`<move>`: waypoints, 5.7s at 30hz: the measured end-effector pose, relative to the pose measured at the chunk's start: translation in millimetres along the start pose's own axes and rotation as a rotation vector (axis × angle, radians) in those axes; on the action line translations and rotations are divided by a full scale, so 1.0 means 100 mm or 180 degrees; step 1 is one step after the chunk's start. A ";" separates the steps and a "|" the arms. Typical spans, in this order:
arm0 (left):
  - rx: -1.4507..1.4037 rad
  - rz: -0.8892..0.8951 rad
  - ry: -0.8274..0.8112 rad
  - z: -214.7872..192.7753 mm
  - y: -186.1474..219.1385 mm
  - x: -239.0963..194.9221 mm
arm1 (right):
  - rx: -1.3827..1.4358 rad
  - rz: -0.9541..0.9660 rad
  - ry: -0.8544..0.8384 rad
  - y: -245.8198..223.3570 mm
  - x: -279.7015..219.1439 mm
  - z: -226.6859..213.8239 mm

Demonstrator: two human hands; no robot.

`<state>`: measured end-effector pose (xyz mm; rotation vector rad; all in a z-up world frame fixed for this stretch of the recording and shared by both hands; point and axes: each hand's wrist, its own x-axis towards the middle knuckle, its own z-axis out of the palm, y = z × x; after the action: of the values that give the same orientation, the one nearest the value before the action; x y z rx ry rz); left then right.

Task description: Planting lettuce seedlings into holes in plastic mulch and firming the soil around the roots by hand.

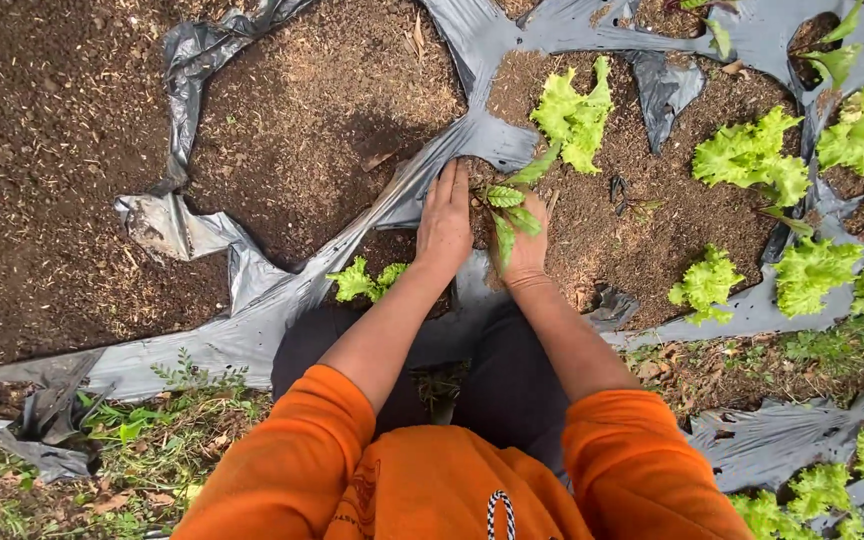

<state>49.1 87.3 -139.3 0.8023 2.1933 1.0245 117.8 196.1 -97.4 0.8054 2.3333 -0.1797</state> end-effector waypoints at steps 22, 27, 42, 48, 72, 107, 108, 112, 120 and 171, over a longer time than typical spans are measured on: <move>-0.0047 -0.0086 0.0468 -0.07 -0.19 0.55 | 0.0591 0.0379 0.1672 0.76 1.86 1.01; 0.0314 0.0610 0.0754 0.03 -0.43 0.73 | -0.0151 -0.0168 0.1648 0.69 2.19 1.00; -0.0823 0.0331 0.1006 -0.09 -0.32 0.88 | -0.0201 -0.0859 0.0563 0.44 2.42 0.67; 0.2958 0.1321 0.0924 0.73 -0.90 0.70 | -0.0371 -0.1095 0.0172 0.73 1.89 0.69; -0.0518 -0.0197 -0.0208 0.66 -0.17 -0.47 | 0.0740 -0.0510 0.1521 0.32 0.08 1.52; -0.4566 -0.1329 0.0177 -0.03 0.05 -1.10 | 0.0195 -0.0820 0.0637 0.05 -0.33 0.73; -0.4563 -0.1342 0.0116 -0.02 0.01 -1.09 | 0.0207 -0.0766 0.0629 0.20 -0.37 0.76; -0.4526 -0.1146 -0.0217 0.07 -0.11 -1.13 | 0.0044 -0.0209 0.0794 0.82 -0.51 0.99; -0.4421 -0.0864 -0.0523 0.14 -0.26 -1.28 | 0.0583 0.0230 0.1329 0.76 -0.14 1.47; -0.2346 -0.0411 -0.0823 0.36 0.05 -1.16 | 0.1511 0.0935 -0.0089 0.94 0.08 0.56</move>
<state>151.4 23.7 -125.7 0.4096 1.4563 1.4331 199.1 257.3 -138.4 1.3522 2.1380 -0.6255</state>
